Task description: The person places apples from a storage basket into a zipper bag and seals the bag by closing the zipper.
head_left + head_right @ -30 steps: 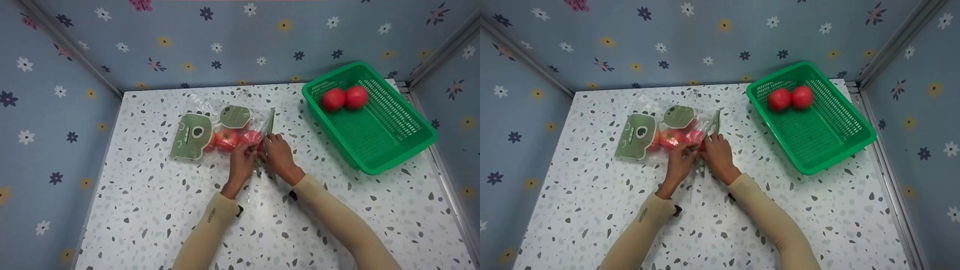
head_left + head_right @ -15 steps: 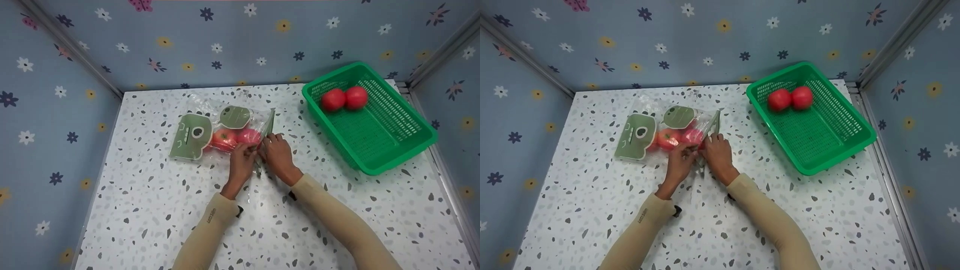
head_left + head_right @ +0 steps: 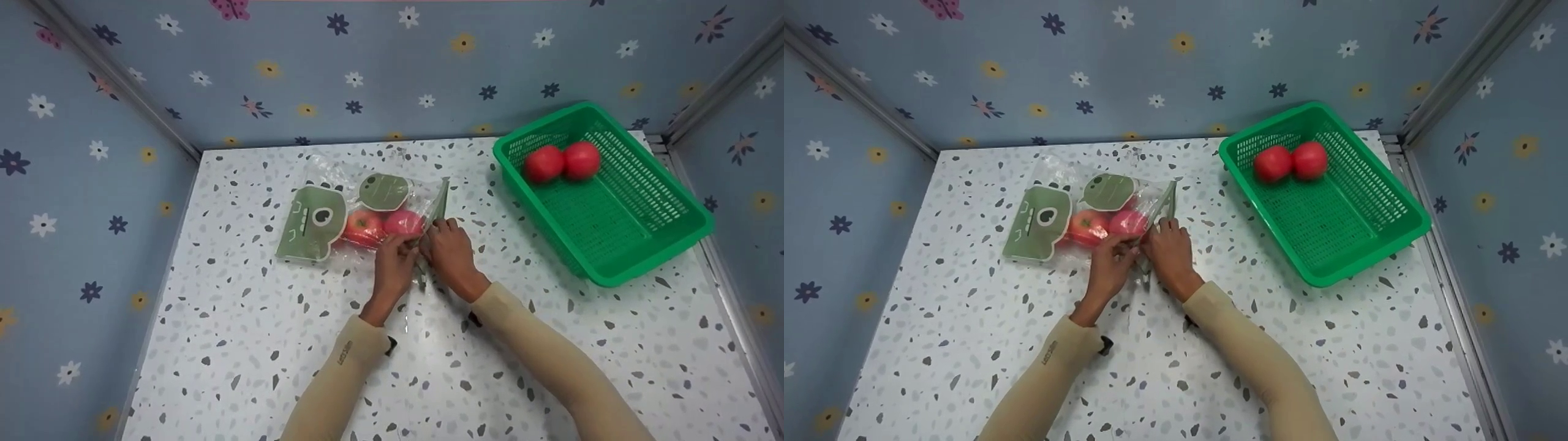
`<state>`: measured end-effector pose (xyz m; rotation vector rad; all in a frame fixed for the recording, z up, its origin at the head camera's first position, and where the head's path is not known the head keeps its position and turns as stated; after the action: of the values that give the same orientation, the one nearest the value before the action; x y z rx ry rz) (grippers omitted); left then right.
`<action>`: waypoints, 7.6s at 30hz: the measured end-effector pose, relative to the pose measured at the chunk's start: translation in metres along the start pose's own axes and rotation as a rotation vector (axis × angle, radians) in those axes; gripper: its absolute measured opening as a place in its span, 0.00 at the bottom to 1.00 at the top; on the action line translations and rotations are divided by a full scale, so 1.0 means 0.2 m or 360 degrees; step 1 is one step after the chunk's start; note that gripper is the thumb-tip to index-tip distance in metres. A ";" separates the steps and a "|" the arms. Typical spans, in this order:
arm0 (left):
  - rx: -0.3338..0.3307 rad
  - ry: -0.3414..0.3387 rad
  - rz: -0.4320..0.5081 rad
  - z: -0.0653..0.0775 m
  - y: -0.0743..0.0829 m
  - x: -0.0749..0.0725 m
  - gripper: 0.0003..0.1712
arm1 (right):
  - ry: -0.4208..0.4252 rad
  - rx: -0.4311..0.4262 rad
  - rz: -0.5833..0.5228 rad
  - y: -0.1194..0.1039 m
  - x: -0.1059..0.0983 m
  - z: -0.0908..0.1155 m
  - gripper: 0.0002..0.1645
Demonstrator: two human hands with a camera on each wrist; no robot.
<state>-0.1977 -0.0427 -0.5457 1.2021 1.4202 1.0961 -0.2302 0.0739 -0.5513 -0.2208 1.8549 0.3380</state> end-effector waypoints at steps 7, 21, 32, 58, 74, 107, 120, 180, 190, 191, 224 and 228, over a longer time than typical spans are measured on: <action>0.0012 -0.0006 0.0003 0.00 0.00 0.00 0.13 | -0.0137 0.0022 -0.0087 0.03 0.02 0.01 0.25; -0.0009 0.0014 0.0139 0.00 0.00 -0.01 0.15 | -0.0229 0.0247 -0.0289 0.43 -0.23 0.02 0.32; -0.0065 -0.0007 0.0154 -0.01 -0.01 0.00 0.15 | -0.0124 0.0422 -0.0336 0.75 -0.47 -0.05 0.31; -0.0044 0.0020 0.0181 0.00 0.00 -0.01 0.14 | -0.0352 0.0557 -0.0345 1.21 -0.48 -0.17 0.30; -0.0037 0.0011 0.0160 0.00 0.00 -0.01 0.13 | -0.0622 0.0387 -0.0256 1.33 -0.25 -0.25 0.29; -0.0035 0.0005 0.0163 0.01 0.00 -0.01 0.13 | -0.0761 0.0139 -0.0087 1.34 -0.03 -0.28 0.31; -0.0065 -0.0001 0.0190 0.01 -0.01 -0.01 0.14 | -0.0942 0.0145 -0.0124 1.34 0.03 -0.22 0.33; 0.0008 0.0010 0.0145 0.01 0.00 -0.01 0.13 | -0.0244 0.0096 -0.0186 1.01 -0.55 -0.11 0.46; -0.0019 0.0011 0.0164 0.01 -0.01 -0.01 0.14 | -0.0161 -0.0027 -0.0123 0.84 -0.55 -0.09 0.46; -0.0024 0.0008 0.0169 0.01 -0.01 -0.01 0.14 | -0.0156 -0.0038 -0.0120 0.83 -0.55 -0.09 0.46; 0.0041 0.0013 0.0183 0.01 0.01 -0.02 0.13 | -0.0212 -0.0120 -0.0296 0.31 -0.22 0.01 0.46; 0.0047 0.0020 0.0196 0.01 0.01 -0.02 0.13 | -0.0217 -0.0104 -0.0322 0.28 -0.19 0.01 0.47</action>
<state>-0.1955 -0.0456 -0.5433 1.3206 1.3914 1.1721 -0.2354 0.1260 -0.5093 -0.4170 1.6725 0.2673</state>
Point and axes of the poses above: each hand's wrist, its own z-axis away from the middle knuckle, its own x-axis out of the palm, y = z × x, the point moved 9 cm from there along -z, towards the middle knuckle, and after that the axes turned 15 degrees about z, right-handed, at the moved point
